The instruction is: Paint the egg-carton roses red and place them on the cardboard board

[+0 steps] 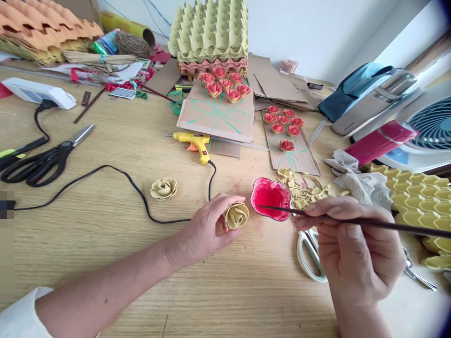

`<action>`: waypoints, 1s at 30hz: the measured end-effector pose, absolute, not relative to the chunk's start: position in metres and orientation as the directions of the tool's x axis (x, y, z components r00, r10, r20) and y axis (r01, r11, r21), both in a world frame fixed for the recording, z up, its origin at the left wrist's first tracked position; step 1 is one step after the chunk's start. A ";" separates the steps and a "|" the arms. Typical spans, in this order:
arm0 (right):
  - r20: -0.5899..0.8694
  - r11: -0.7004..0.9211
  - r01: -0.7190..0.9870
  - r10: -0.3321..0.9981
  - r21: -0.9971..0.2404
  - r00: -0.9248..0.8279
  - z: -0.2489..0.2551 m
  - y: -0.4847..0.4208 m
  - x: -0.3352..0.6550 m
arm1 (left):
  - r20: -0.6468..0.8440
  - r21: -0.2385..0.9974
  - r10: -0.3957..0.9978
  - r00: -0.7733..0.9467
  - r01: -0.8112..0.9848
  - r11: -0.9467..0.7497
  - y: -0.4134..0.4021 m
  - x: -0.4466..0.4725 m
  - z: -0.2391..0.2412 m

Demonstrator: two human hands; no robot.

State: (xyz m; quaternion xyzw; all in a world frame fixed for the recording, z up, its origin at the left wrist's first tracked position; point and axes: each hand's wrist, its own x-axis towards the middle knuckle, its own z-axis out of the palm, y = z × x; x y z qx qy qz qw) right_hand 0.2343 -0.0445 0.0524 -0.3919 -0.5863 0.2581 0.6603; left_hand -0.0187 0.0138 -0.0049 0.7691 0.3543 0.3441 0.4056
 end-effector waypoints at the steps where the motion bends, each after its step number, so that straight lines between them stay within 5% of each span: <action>1: 0.579 0.565 0.130 0.802 -0.815 0.143 0.052 -0.047 0.231 | 0.243 0.866 0.820 0.518 0.265 -0.424 0.014 -0.019 -0.003; 9: 0.656 0.669 0.211 0.742 -0.713 -0.138 0.047 -0.054 0.220 | 0.160 0.877 0.845 0.511 0.320 -0.359 0.012 -0.017 0.005; 30: 0.673 0.722 0.252 0.692 -0.645 -0.259 0.040 -0.047 0.206 | 0.222 0.829 0.792 0.568 0.317 -0.460 0.012 -0.014 -0.001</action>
